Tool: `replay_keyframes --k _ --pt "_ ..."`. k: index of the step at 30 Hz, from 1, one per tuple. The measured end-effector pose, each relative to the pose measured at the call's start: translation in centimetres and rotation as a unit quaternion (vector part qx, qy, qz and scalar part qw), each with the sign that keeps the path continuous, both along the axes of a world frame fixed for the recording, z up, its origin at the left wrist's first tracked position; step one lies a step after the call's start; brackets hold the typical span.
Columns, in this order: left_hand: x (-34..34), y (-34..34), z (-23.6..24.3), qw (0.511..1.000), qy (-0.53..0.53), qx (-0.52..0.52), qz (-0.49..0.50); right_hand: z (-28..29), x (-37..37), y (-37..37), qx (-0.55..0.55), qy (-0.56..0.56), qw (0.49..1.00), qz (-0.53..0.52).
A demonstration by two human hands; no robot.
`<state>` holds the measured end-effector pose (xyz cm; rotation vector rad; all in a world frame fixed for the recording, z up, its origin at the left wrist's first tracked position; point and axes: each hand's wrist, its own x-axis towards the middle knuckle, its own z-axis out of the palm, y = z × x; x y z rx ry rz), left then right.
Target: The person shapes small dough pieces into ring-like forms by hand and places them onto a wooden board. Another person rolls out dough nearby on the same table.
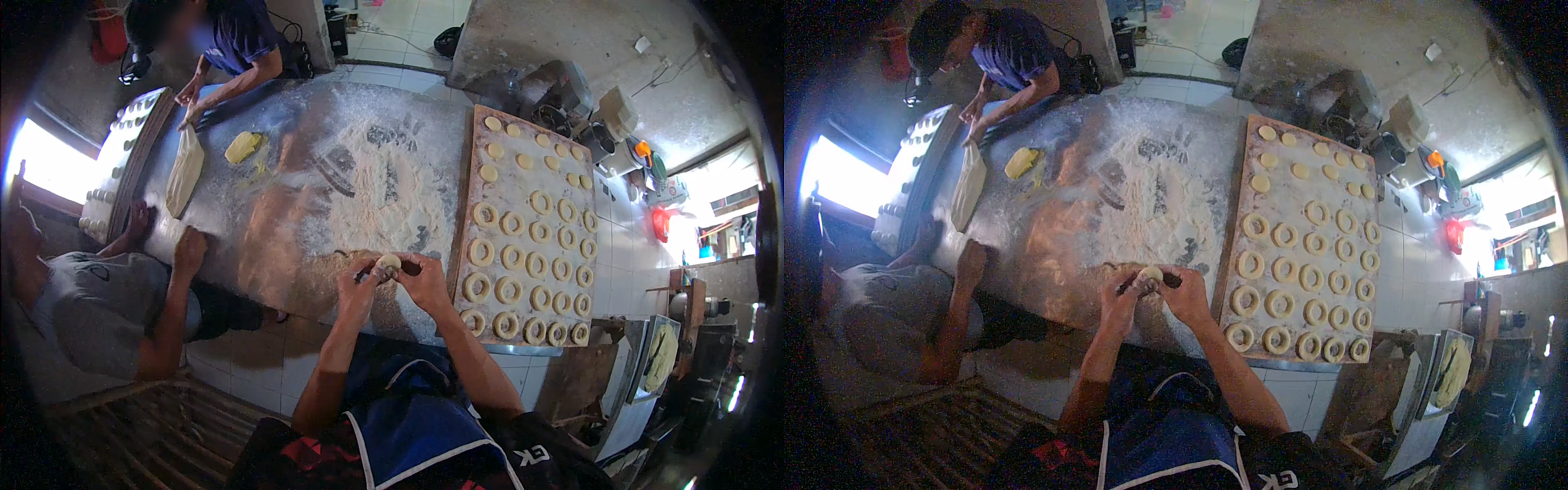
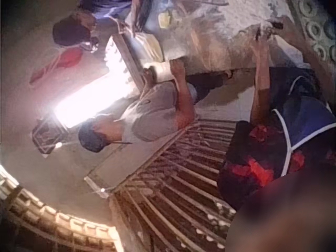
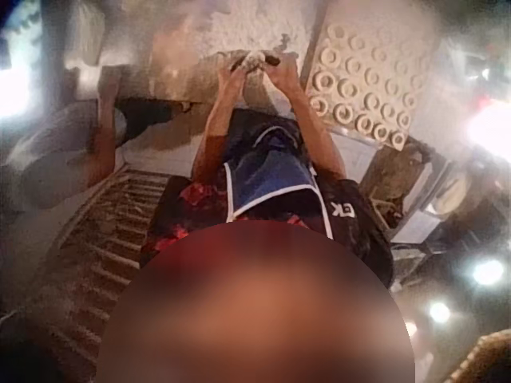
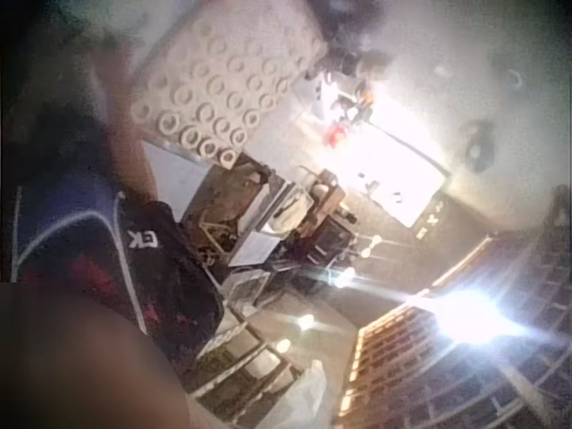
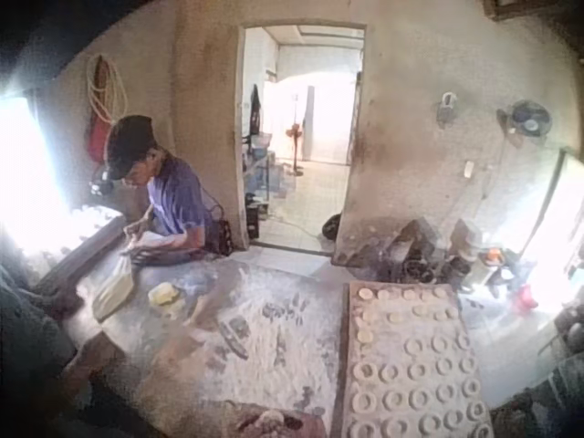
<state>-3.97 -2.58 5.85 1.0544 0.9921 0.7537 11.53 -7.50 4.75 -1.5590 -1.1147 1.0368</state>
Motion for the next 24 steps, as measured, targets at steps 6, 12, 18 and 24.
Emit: replay_keyframes --k 6,12,18,24 --pt "0.5 -0.5 -0.5 0.994 -0.087 0.052 0.034 3.6 -2.2 0.2 0.037 -0.011 0.997 -0.062" --pt "1.2 -1.3 -1.1 0.926 -0.344 -0.152 0.021 3.6 0.2 0.0 -0.039 0.186 0.982 0.021" --pt "3.2 -0.1 -1.9 0.911 -0.392 -0.130 0.005 -1.9 1.3 -1.1 0.052 -0.125 0.988 -0.073" --pt "7.6 -1.0 -2.2 0.963 -0.253 -0.097 0.015 1.2 1.6 -0.9 -0.009 0.189 0.957 -0.220"
